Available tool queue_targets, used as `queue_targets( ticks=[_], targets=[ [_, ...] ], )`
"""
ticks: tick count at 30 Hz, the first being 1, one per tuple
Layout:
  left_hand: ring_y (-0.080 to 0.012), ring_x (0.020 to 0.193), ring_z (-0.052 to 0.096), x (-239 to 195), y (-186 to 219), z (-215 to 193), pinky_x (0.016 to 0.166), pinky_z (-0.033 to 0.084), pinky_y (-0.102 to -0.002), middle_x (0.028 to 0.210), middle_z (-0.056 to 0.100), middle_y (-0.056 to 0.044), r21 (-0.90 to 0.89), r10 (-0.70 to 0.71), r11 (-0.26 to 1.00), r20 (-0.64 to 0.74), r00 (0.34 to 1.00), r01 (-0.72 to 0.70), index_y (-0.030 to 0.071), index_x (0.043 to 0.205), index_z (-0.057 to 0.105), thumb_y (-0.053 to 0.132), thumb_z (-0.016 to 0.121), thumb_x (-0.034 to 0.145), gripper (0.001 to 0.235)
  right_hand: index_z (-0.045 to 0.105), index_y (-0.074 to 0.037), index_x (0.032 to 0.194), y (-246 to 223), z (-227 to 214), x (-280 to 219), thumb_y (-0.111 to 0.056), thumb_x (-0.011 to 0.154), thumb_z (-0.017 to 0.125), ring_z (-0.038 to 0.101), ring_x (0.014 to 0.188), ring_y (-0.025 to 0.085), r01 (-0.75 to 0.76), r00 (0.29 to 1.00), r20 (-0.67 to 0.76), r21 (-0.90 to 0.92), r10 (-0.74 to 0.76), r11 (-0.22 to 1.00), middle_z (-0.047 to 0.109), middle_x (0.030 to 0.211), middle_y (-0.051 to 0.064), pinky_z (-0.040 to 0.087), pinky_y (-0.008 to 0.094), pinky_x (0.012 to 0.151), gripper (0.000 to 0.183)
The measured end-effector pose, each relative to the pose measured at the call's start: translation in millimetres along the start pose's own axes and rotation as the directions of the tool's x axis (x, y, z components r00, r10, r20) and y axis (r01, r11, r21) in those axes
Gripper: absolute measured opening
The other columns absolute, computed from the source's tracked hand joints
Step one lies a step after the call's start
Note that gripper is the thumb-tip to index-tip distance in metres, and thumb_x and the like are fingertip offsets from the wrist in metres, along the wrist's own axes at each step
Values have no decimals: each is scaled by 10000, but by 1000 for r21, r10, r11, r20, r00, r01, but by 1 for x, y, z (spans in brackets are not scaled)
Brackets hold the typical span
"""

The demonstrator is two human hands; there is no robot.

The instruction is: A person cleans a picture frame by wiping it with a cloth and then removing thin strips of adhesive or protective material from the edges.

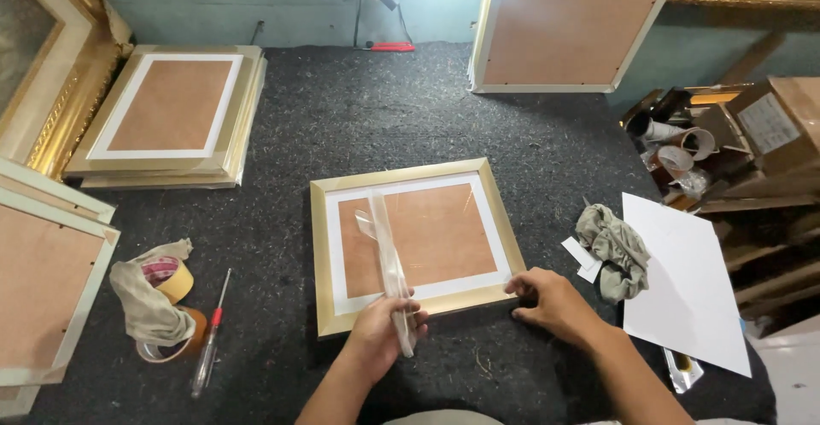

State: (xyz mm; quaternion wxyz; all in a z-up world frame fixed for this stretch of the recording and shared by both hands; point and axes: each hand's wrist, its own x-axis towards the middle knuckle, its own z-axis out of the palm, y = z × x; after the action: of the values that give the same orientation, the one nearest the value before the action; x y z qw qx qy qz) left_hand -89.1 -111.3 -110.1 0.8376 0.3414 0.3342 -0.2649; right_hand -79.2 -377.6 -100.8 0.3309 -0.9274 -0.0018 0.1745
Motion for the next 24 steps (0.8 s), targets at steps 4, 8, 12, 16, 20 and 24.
queue_targets(
  ticks=[4, 8, 12, 16, 20, 24],
  targets=[
    [-202, 629, 513, -2, 7, -5, 664, 478, -365, 671, 475, -75, -42, -9, 999, -49, 999, 7, 52, 795, 470, 71, 450, 802, 29, 649, -187, 864, 3, -10, 7, -22, 621, 676, 569, 727, 107, 45, 999, -9, -58, -46, 997, 592, 786, -19, 420, 209, 683, 296],
    [-184, 599, 487, -1, 10, -6, 582, 471, -337, 652, 459, -47, -126, 13, 992, -56, 998, -20, 93, 793, 454, 107, 490, 800, 39, 635, -180, 771, -2, -22, 16, -78, 638, 742, 534, 672, 98, 102, 992, 84, -145, -90, 984, 569, 733, -44, 400, 214, 646, 199],
    [-221, 689, 529, -24, 22, 8, 633, 471, -358, 739, 503, -88, -90, -1, 996, -136, 991, -11, 80, 964, 448, 132, 487, 836, 144, 654, 15, 604, -9, -24, 29, 221, 622, 597, 549, 623, 139, -137, 973, 215, 245, 83, 960, 566, 639, 61, 468, 225, 595, 215],
    [-228, 688, 539, -17, 20, 0, 598, 468, -354, 757, 528, -96, -84, 20, 996, -129, 991, -31, 86, 906, 465, 146, 508, 815, 118, 677, -156, 672, -36, -43, 37, -79, 701, 739, 477, 635, 38, 141, 956, 279, -174, -89, 975, 543, 657, -76, 360, 198, 589, 103],
    [-232, 696, 537, -20, 22, 2, 592, 462, -360, 778, 527, -98, -66, 30, 997, -148, 988, -41, 78, 909, 482, 158, 520, 805, 136, 674, -137, 726, -81, -57, 44, -107, 774, 672, 511, 635, 76, 54, 950, 311, -212, 15, 976, 603, 716, -34, 387, 218, 588, 57],
    [-255, 730, 510, -33, 29, 12, 612, 454, -383, 833, 504, -128, -24, 42, 999, -197, 980, -47, 71, 981, 481, 180, 516, 792, 221, 682, -179, 790, -91, -65, 74, -160, 776, 657, 530, 633, 64, 199, 965, 222, -290, -136, 936, 655, 747, -59, 400, 224, 580, 35]
  ],
)
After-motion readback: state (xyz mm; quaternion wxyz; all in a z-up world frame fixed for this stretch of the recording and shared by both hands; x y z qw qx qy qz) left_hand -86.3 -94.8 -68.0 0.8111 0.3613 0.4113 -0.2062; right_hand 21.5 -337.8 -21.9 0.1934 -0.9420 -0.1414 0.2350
